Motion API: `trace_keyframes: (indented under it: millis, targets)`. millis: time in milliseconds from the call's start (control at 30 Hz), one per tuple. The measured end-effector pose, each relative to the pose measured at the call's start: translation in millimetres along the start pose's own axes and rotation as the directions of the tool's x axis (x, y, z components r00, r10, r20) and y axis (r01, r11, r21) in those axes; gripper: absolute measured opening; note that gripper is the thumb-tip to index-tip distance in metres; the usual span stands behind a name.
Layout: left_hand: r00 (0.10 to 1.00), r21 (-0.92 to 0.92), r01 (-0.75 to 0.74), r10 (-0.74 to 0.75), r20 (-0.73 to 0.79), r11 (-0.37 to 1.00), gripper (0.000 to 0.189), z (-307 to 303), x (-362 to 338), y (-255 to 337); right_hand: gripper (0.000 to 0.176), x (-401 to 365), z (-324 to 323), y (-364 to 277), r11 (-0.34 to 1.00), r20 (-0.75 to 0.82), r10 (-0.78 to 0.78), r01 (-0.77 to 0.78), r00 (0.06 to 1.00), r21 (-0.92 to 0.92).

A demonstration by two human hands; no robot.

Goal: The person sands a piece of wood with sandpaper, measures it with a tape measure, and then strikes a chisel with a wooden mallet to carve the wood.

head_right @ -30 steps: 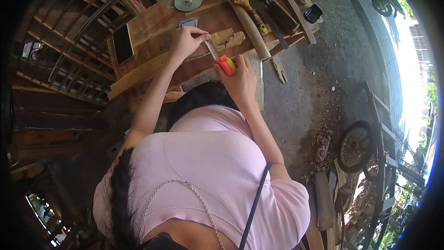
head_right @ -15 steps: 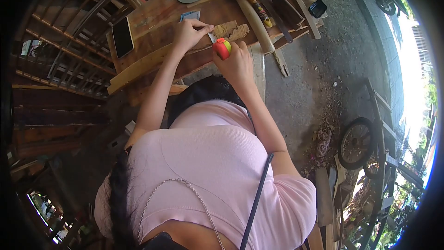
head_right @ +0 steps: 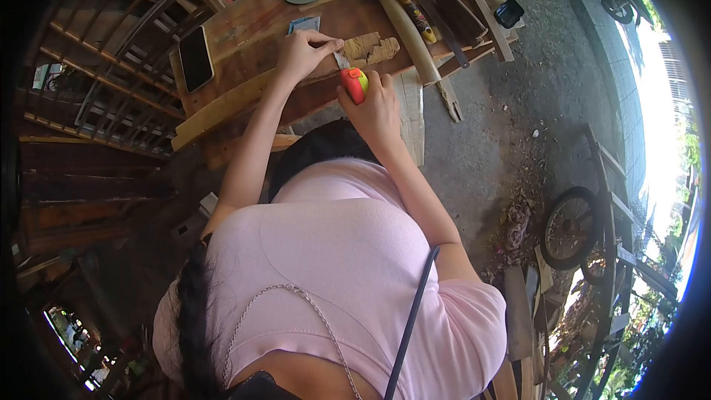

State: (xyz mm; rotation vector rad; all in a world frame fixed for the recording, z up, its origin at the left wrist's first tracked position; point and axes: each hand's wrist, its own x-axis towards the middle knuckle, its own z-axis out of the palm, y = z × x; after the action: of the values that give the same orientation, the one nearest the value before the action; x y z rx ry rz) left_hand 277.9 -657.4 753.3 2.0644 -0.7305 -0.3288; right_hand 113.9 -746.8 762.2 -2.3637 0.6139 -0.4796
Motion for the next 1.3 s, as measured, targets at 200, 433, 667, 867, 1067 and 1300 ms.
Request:
trace_keyframes:
  millis: [200,433,667,867,1067,1300]
  targets:
    - [1.0,-0.055,0.004,-0.004,0.012,0.998,0.028,1,1,-3,0.043,2,0,0,0.997,0.014,-0.04,0.039,0.999,0.073]
    - [1.0,-0.063,0.012,-0.011,0.012,0.998,0.026,2,1,-4,0.041,7,-5,-4,0.994,0.061,0.01,-0.016,0.998,0.105]
    - [1.0,-0.065,0.018,-0.019,-0.014,0.998,0.028,2,0,-5,0.04,12,-9,-7,0.993,0.078,0.012,-0.021,0.997,0.115]
    - [0.998,-0.082,0.058,-0.057,0.01,0.995,0.029,-2,-1,1,0.04,18,-14,-11,0.994,0.129,0.054,-0.066,0.99,0.085]
    - [0.999,-0.097,0.035,-0.035,0.008,0.995,0.03,0,1,-4,0.041,22,-17,-14,0.993,0.164,0.081,-0.094,0.983,0.077]
    - [0.998,-0.06,0.066,-0.066,0.01,0.996,0.03,0,1,-3,0.044,28,-18,-12,0.994,0.181,0.069,-0.082,0.981,0.068]
